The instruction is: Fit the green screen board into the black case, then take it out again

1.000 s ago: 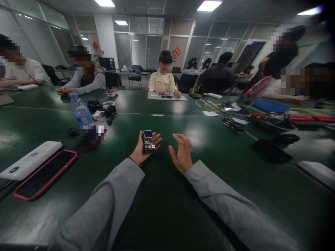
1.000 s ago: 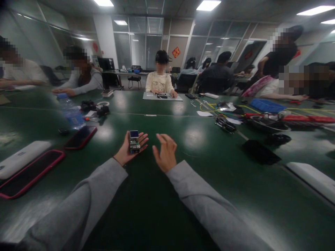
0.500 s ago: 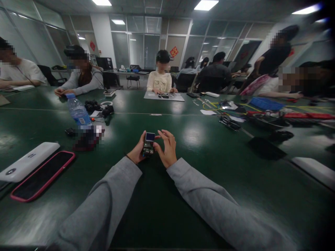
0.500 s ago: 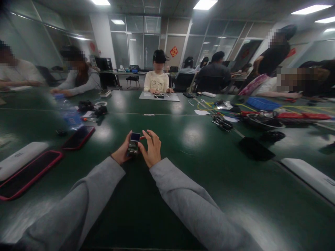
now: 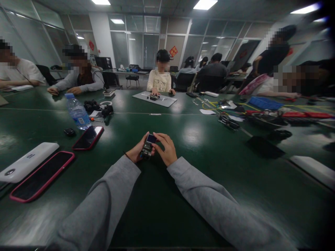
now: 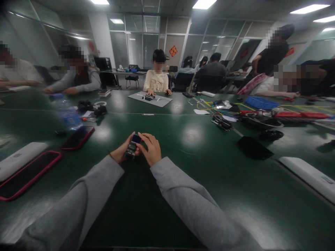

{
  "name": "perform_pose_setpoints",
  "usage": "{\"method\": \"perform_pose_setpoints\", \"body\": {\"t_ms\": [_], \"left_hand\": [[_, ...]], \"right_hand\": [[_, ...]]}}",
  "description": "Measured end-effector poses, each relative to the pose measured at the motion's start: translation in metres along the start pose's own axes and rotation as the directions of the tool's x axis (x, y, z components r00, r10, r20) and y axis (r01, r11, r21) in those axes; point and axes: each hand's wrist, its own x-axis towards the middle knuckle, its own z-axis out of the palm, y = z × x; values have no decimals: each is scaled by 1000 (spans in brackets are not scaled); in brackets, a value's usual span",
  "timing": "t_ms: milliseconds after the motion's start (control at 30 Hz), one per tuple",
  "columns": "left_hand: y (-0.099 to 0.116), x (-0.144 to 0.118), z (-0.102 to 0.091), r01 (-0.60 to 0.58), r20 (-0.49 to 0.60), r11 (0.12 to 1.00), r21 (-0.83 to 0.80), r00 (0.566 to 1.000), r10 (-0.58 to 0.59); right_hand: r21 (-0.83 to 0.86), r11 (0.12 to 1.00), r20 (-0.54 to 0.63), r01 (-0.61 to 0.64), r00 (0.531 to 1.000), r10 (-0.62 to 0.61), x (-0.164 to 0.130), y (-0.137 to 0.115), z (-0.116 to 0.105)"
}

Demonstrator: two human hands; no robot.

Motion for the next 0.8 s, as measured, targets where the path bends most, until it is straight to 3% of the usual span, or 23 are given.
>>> {"method": "perform_pose_setpoints", "body": {"t_ms": [267,800], "left_hand": [[-1,2,1,-10,-38,1000,6,999,10],[-1,2,-1,-21,-55,999,33,998,23]], "right_hand": [[-124,990,68,72,996,-64,1,5,-2],[-93,993,78,66,995,-59,0,8,1]]}}
